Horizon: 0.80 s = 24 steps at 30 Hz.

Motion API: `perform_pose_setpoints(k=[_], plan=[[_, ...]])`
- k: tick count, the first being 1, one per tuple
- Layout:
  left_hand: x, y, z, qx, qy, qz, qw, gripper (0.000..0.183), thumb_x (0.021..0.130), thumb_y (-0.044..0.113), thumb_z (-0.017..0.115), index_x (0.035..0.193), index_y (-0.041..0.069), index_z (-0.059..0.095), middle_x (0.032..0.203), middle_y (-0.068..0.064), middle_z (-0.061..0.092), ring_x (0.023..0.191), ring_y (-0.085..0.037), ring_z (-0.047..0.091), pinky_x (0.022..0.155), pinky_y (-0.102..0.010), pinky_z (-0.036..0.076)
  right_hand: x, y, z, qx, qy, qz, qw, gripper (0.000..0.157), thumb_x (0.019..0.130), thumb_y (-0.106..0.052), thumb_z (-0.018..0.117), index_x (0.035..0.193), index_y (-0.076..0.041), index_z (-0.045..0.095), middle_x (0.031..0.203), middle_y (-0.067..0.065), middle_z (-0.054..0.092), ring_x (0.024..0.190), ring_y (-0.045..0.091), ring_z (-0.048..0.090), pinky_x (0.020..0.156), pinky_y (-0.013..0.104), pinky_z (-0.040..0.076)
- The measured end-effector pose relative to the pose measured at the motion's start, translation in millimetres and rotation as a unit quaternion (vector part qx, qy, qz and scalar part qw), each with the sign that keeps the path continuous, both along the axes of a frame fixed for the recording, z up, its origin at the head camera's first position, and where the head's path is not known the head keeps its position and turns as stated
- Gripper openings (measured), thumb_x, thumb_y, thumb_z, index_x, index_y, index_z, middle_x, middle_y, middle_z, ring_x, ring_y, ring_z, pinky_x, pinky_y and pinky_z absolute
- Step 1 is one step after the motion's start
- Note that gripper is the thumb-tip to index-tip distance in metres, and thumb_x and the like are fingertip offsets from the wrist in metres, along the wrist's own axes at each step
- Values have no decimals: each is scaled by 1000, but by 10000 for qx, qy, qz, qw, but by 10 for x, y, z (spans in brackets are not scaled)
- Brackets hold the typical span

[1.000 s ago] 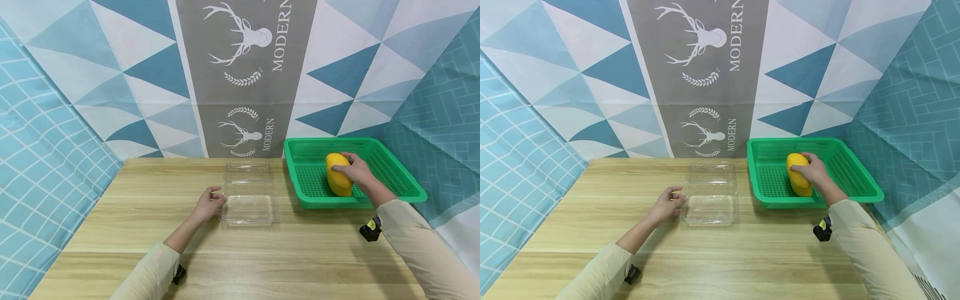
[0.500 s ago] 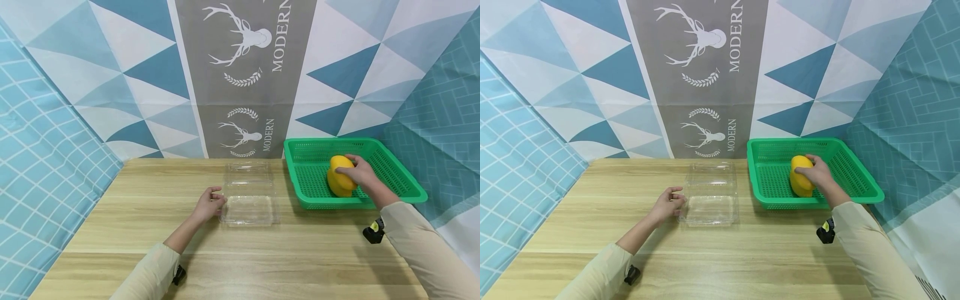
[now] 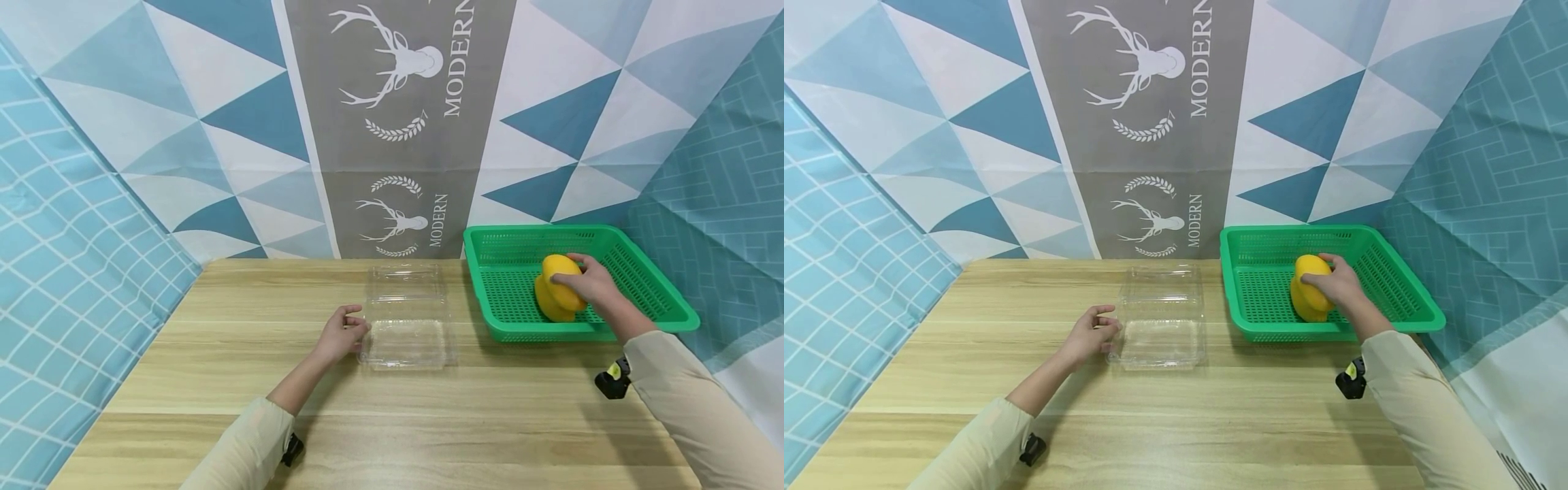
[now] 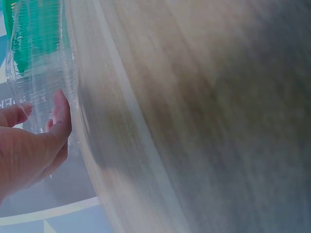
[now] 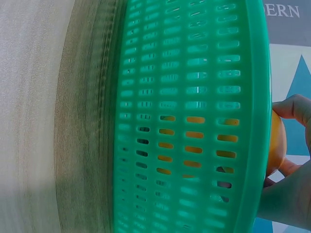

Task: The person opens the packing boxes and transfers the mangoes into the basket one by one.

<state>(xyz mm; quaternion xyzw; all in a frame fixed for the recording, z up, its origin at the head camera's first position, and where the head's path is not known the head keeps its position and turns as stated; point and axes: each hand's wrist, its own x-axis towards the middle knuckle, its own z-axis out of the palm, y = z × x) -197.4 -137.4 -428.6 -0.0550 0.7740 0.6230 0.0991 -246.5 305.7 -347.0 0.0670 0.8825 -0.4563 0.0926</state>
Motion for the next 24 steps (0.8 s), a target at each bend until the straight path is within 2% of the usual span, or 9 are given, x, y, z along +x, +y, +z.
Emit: perform_pose_setpoints(k=[7, 15, 22, 24], plan=[[4, -2, 1, -11, 12, 2, 10000, 52, 91, 8, 57, 138, 3, 35, 117, -18, 49, 98, -26, 57, 77, -37, 59, 2, 18, 8, 58, 43, -13, 10000, 84, 92, -36, 55, 150, -3, 4, 143, 36, 19, 118, 45, 41, 79, 40, 55], [-9, -7, -13, 5, 10, -68, 10000, 53, 92, 9, 57, 139, 3, 34, 119, -18, 48, 100, -27, 57, 80, -37, 58, 17, 72, 11, 86, 45, -20, 10000, 85, 92, -37, 54, 149, -2, 4, 142, 37, 20, 118, 46, 41, 74, 33, 55], [21, -13, 25, -7, 227, -155, 9996, 53, 92, 10, 57, 138, -2, 33, 114, -18, 50, 94, -25, 59, 75, -35, 59, 20, 120, 11, 158, 91, -99, 9998, 85, 91, -39, 53, 149, -1, 4, 142, 39, 20, 117, 46, 41, 73, 31, 54], [16, -13, 15, -3, 176, -140, 9997, 53, 92, 10, 57, 138, 0, 33, 115, -17, 49, 95, -25, 58, 76, -35, 59, 29, 134, 11, 201, 94, -112, 9997, 84, 92, -39, 53, 149, 0, 4, 142, 39, 19, 116, 46, 41, 72, 30, 53]])
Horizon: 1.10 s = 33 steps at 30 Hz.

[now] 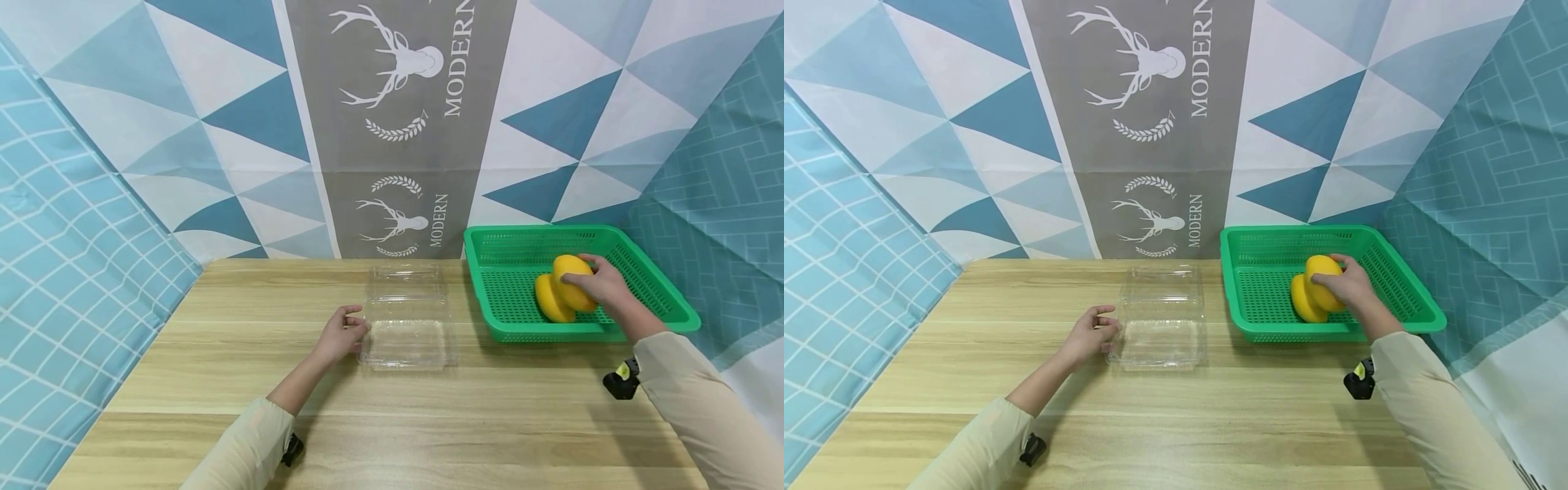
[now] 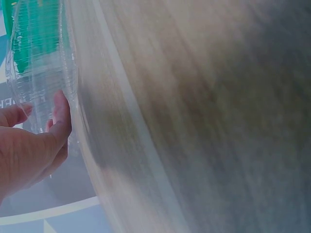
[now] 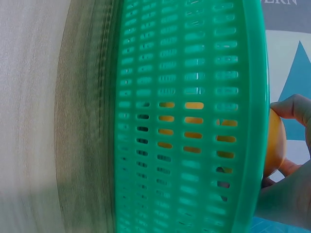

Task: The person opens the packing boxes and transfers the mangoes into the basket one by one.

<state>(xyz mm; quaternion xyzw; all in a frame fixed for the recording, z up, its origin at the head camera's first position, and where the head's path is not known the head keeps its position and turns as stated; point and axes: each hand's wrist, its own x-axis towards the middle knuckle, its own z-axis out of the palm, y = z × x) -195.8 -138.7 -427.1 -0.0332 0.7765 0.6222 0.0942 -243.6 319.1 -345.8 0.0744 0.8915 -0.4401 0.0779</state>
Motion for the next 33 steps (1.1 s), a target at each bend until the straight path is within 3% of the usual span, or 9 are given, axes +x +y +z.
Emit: perform_pose_setpoints(k=[5, 11, 21, 33], plan=[[-29, 1, -37, -9, -158, 91, 9998, 52, 92, 8, 57, 139, 3, 35, 117, -17, 49, 98, -26, 57, 78, -35, 58, 14, 36, -8, 66, 46, 14, 10000, 84, 92, -40, 51, 149, 1, 4, 141, 39, 19, 115, 46, 41, 72, 28, 51], [-16, 2, -22, -19, -149, 66, 9999, 53, 92, 9, 56, 139, 3, 33, 118, -17, 48, 100, -28, 57, 78, -35, 58, 4, 77, -33, 51, 30, -42, 10000, 85, 92, -41, 51, 148, 1, 4, 142, 39, 18, 118, 48, 38, 80, 41, 52], [-27, 4, -25, 49, -179, 77, 9998, 53, 92, 8, 57, 139, 3, 34, 117, -17, 48, 98, -26, 57, 79, -38, 58, 4, 162, -56, 85, -15, -131, 9999, 85, 92, -42, 49, 148, 2, 3, 142, 40, 16, 120, 50, 36, 84, 48, 50], [-30, 2, -31, 22, -160, 89, 9998, 50, 92, 7, 56, 137, 2, 35, 116, -18, 49, 98, -27, 57, 75, -35, 58, 0, 261, -113, 252, -24, -296, 9992, 84, 93, -40, 48, 147, 5, 3, 140, 42, 18, 117, 50, 38, 84, 51, 50]])
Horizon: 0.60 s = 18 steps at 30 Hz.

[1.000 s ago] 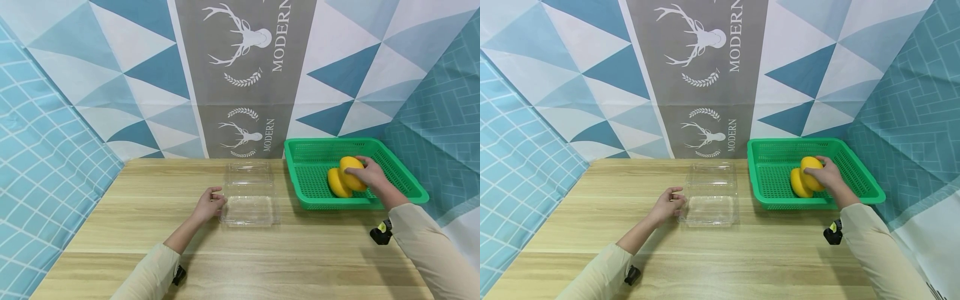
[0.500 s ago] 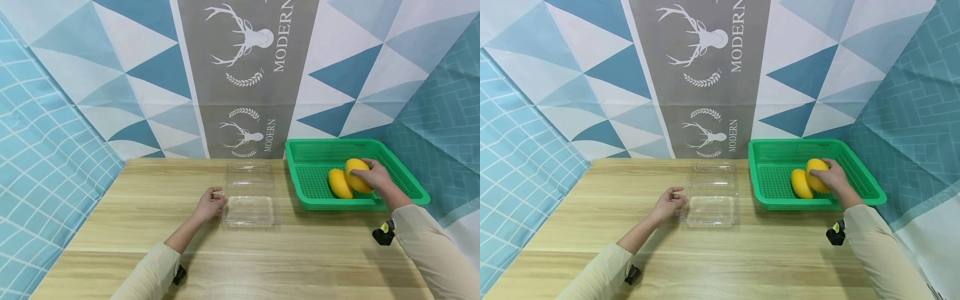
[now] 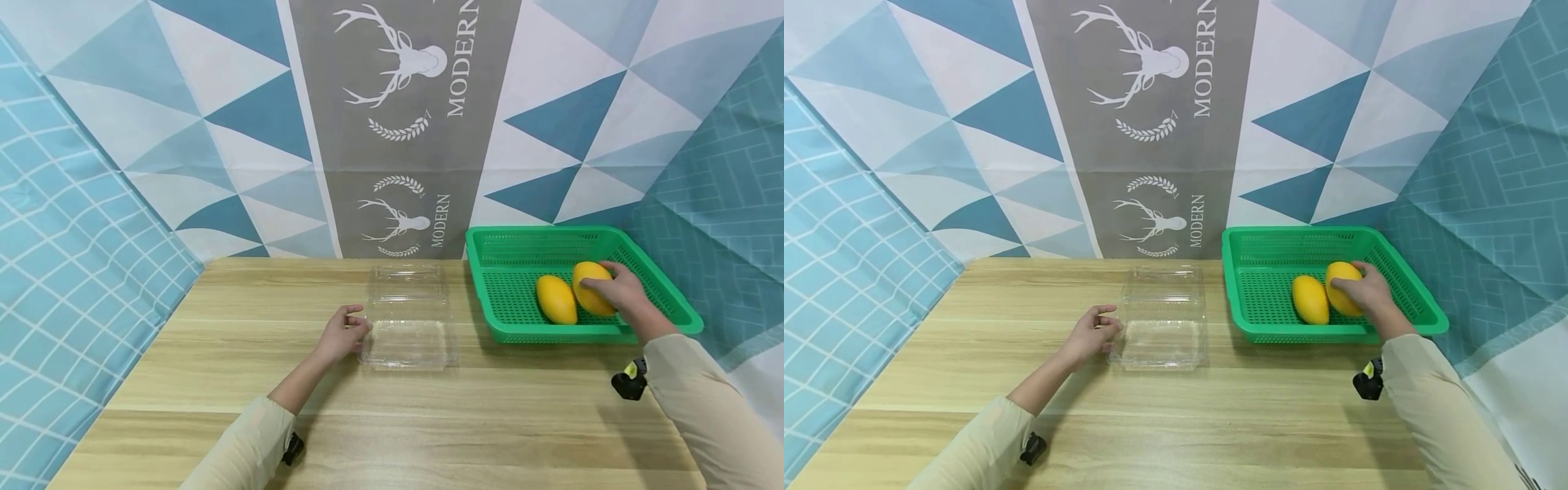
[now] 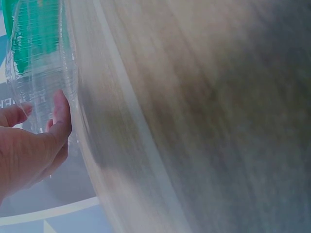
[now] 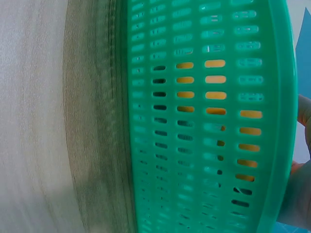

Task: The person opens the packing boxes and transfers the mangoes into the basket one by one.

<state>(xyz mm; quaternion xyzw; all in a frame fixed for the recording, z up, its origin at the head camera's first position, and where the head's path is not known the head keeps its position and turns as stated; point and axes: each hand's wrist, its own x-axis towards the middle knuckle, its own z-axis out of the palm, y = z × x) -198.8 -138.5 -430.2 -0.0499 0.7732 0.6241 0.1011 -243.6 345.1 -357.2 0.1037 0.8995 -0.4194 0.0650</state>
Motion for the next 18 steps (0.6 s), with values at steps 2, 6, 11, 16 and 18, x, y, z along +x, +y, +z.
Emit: perform_pose_setpoints(k=[2, 6, 11, 16, 18], plan=[[-2, 2, 4, 34, -15, -8, 10000, 50, 92, 7, 56, 137, 2, 35, 116, -18, 48, 98, -27, 57, 76, -36, 58, -4, 20, -15, -14, 2, -33, 10000, 84, 93, -40, 48, 147, 5, 2, 140, 42, 18, 116, 51, 38, 82, 49, 51], [-1, 7, 14, 87, 9, -75, 9999, 52, 92, 7, 55, 139, 1, 33, 118, -19, 47, 99, -26, 55, 78, -39, 58, -12, 58, -48, -50, -2, -96, 9999, 85, 92, -41, 49, 147, 5, 2, 140, 41, 18, 115, 50, 39, 75, 42, 52], [4, 9, 20, 132, 2, -64, 9999, 52, 93, 7, 56, 139, 1, 33, 119, -20, 46, 100, -27, 55, 79, -42, 58, -13, 87, -69, -60, -7, -66, 10000, 87, 92, -42, 49, 147, 5, 1, 139, 42, 17, 113, 51, 39, 71, 35, 52], [12, 17, 27, 127, -7, -12, 9999, 51, 92, 7, 56, 139, 1, 34, 117, -19, 47, 100, -28, 55, 79, -41, 58, -25, 108, -89, -41, -7, -62, 10000, 87, 92, -42, 49, 147, 5, 1, 139, 42, 17, 112, 51, 40, 67, 31, 51], [13, 18, 25, 120, 3, 1, 9999, 51, 92, 7, 56, 138, 1, 34, 117, -19, 47, 99, -27, 55, 78, -41, 58, -32, 121, -100, -31, -26, -102, 9999, 87, 92, -41, 49, 147, 5, 1, 139, 42, 17, 112, 50, 40, 67, 30, 51]])
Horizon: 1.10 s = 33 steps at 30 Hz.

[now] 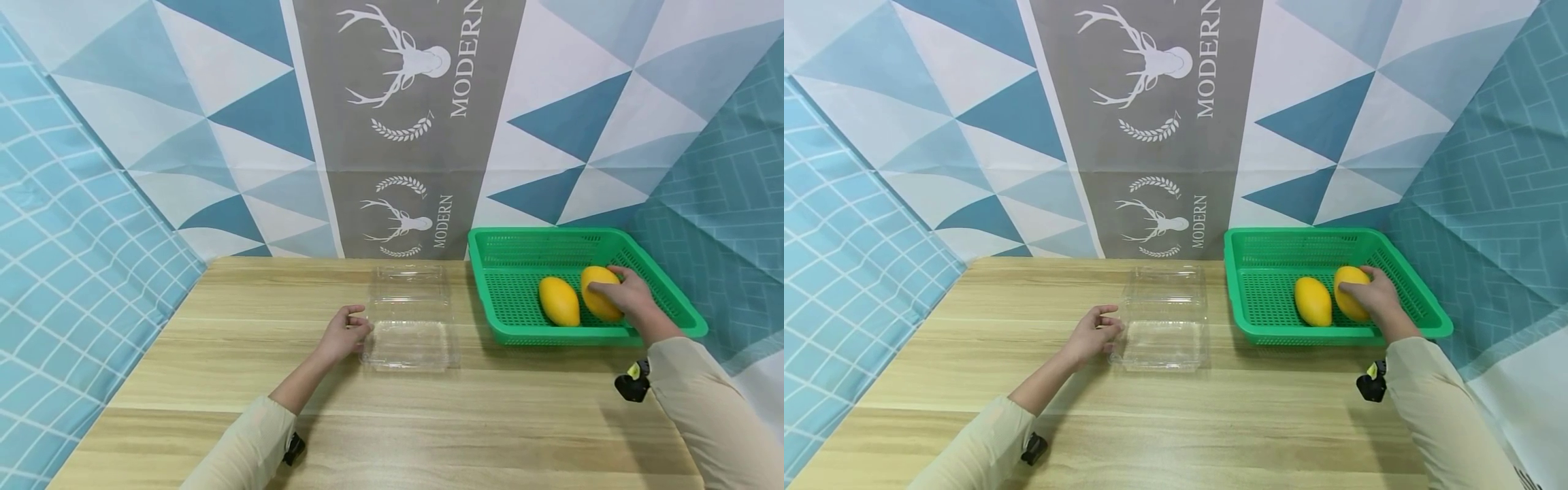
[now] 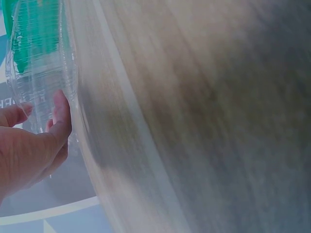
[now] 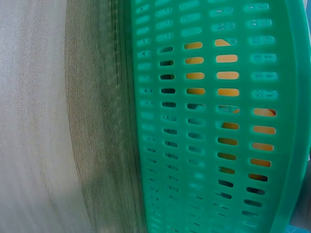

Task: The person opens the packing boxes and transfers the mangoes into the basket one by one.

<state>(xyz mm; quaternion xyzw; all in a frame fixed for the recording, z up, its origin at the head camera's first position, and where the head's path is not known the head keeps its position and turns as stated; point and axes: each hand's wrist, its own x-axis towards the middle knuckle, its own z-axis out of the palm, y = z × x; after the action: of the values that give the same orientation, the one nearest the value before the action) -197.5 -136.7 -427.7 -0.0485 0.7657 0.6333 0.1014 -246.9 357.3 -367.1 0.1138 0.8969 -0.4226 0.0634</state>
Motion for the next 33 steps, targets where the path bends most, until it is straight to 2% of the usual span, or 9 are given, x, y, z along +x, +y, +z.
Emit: perform_pose_setpoints(k=[8, 15, 19, 26, 33], plan=[[-2, -5, 8, 110, -39, -96, 9999, 54, 93, 7, 55, 140, 0, 31, 118, -19, 46, 104, -32, 54, 84, -46, 56, -23, 45, -32, 2, -81, -52, 10000, 87, 91, -40, 50, 147, 6, 1, 138, 42, 17, 110, 50, 42, 63, 26, 51], [126, 33, 248, 88, -54, -190, 9998, 52, 93, 4, 53, 139, -4, 30, 117, -21, 46, 106, -37, 52, 88, -49, 54, -44, 55, -35, 2, -161, -97, 9998, 89, 89, -41, 52, 147, 6, 1, 138, 42, 17, 109, 49, 42, 60, 25, 52], [160, 47, 307, 93, -15, -168, 9998, 51, 93, 4, 53, 139, -4, 31, 116, -21, 46, 105, -36, 53, 88, -49, 54, -56, 73, -46, 31, -209, -86, 9997, 91, 89, -41, 52, 147, 6, 1, 138, 42, 17, 109, 49, 42, 60, 26, 51], [138, 44, 268, 83, 27, -155, 9998, 51, 93, 3, 53, 138, -5, 31, 115, -21, 46, 102, -34, 54, 87, -49, 54, -78, 104, -63, 135, -305, -92, 9994, 93, 88, -43, 53, 146, 8, 1, 136, 42, 19, 107, 48, 43, 64, 30, 52], [4, -9, -9, 35, 19, -19, 10000, 53, 92, 7, 56, 139, 1, 33, 116, -18, 47, 100, -29, 55, 81, -45, 57, -97, 106, -84, 133, -360, -45, 9993, 93, 87, -41, 55, 145, 9, 2, 133, 41, 23, 105, 46, 45, 58, 24, 50]])
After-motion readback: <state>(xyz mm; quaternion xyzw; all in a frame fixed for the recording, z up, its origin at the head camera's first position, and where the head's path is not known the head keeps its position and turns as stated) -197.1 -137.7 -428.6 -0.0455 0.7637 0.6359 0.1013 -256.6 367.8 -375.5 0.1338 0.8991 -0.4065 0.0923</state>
